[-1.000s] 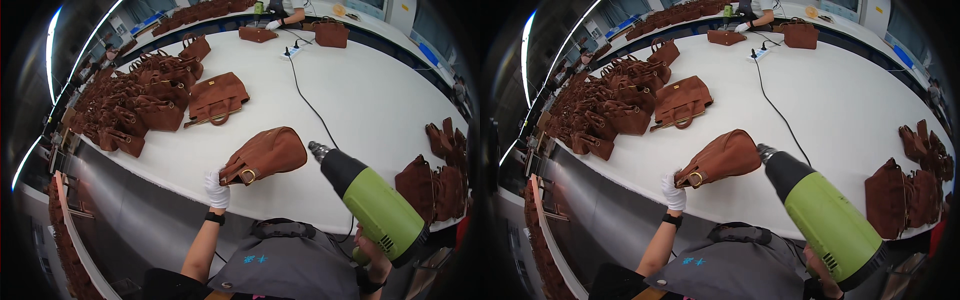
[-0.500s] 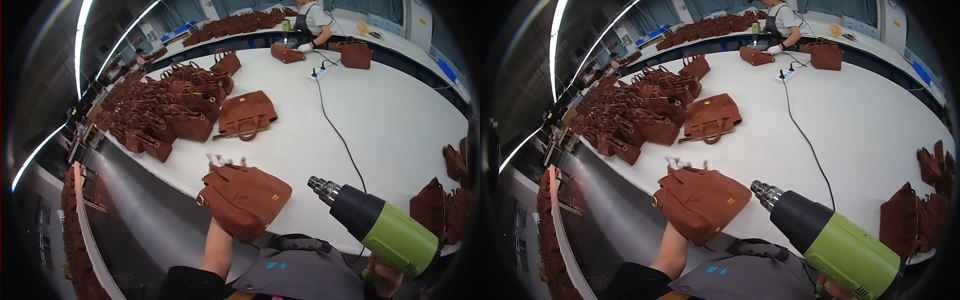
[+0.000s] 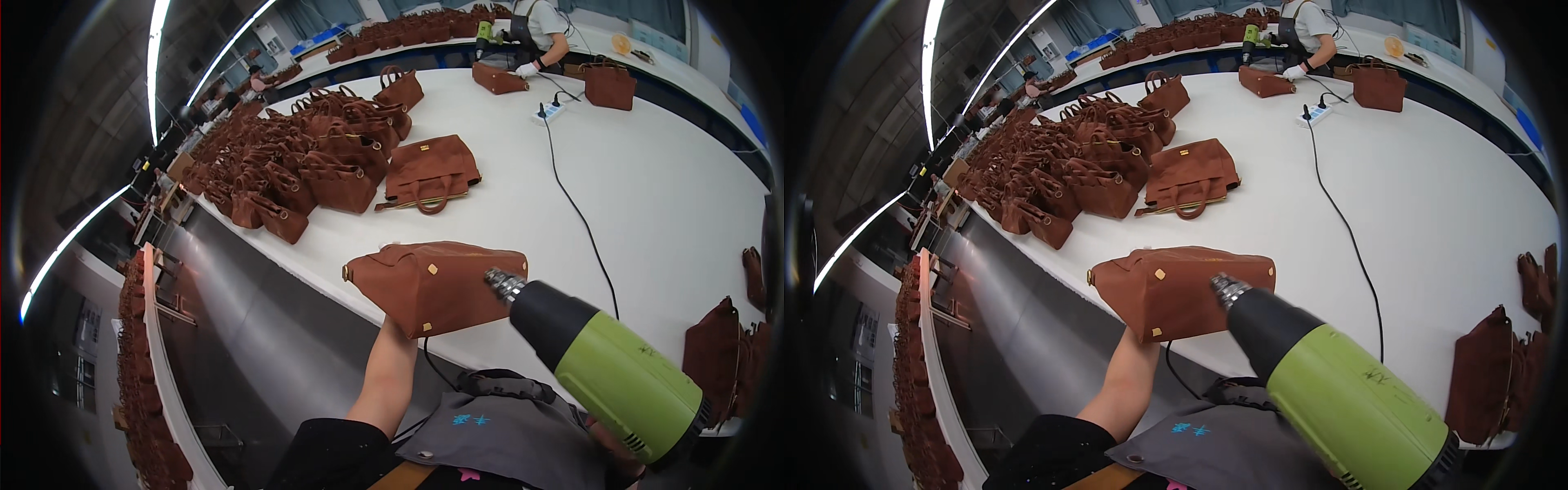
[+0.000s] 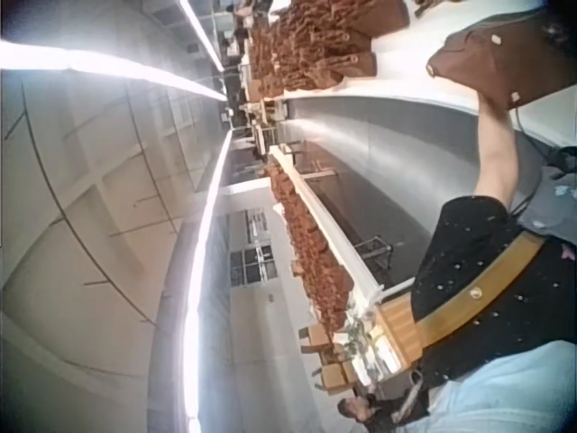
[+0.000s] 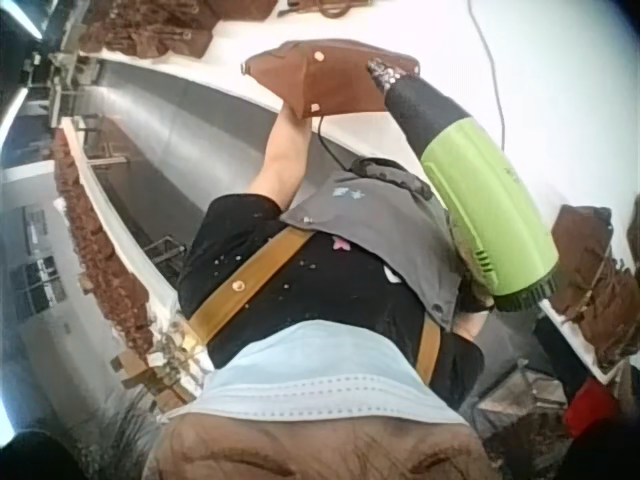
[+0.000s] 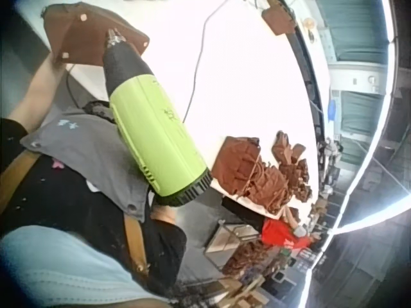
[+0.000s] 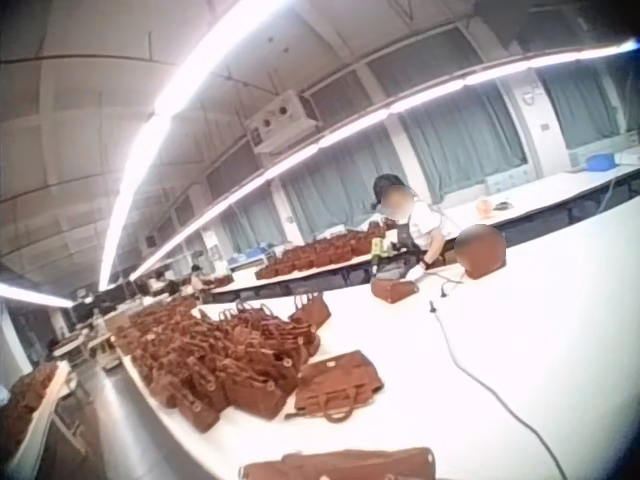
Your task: The person uses a green heat gun to apply heat to the surface of brown handbags lined up on a white table. They hold the bag with a gloved left hand and direct the heat gun with their right hand, moving the tool along the seams and body of the bag. The person repeatedly picks up bags, treats them, and places them back on the table.
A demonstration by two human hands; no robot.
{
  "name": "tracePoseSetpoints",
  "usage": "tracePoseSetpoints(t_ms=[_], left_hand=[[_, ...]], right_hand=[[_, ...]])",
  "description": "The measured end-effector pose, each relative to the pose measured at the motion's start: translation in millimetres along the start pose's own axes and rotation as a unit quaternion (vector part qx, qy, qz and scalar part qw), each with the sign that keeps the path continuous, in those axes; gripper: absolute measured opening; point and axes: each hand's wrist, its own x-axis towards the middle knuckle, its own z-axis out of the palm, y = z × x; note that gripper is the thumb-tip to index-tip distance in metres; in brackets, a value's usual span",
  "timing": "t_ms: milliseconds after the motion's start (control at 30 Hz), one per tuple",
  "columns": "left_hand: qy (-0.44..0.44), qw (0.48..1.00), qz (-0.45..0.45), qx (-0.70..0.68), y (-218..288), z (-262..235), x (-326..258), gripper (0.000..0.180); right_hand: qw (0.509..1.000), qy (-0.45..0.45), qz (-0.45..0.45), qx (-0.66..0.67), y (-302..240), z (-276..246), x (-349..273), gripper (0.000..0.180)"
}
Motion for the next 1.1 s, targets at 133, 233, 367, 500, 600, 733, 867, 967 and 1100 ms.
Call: tracePoseSetpoints(t_ms=[133, 233, 367, 500, 600, 733, 867, 967, 1100], left_hand=[[0.005, 1.000, 0.010, -0.007, -1.6, 1.5, -1.8, 0.029], [0.007, 0.999, 0.034, -0.015, 4.8, 7.2, 3.2, 0.028], [0.007, 0.996, 0.087, -0.006, 22.4, 23.0, 23.1, 0.028], [0.000, 0.992, 0.124, 0.021, 32.1, 36.5, 33.4, 0.028], [-0.006, 0.989, 0.142, 0.046, 34.6, 43.0, 31.7, 0.027], [-0.018, 0.982, 0.170, 0.079, 33.6, 53.3, 25.4, 0.027], [-0.036, 0.973, 0.198, 0.114, 29.7, 64.7, 19.5, 0.027], [-0.043, 0.963, 0.226, 0.144, 24.0, 70.4, 20.4, 0.027], [-0.056, 0.941, 0.272, 0.196, 22.2, 82.1, 20.0, 0.026]], right_hand=[[1.000, -0.002, 0.004, -0.003, 0.7, -1.3, 2.4, 0.045], [1.000, -0.002, 0.005, -0.006, 0.0, -4.4, 4.7, 0.046], [1.000, -0.003, -0.001, -0.008, 0.4, -5.7, 7.2, 0.046], [1.000, -0.002, 0.001, -0.014, -0.4, -5.6, 9.5, 0.046], [1.000, 0.000, 0.001, -0.017, -1.4, -4.7, 10.1, 0.047], [1.000, 0.001, 0.003, -0.019, -2.5, -4.9, 11.4, 0.047], [1.000, 0.007, -0.001, -0.020, -2.9, -7.2, 9.4, 0.048], [1.000, 0.014, 0.000, -0.026, -4.0, -5.3, 8.7, 0.048], [1.000, 0.014, 0.005, -0.025, -4.3, -1.1, 7.7, 0.049]])
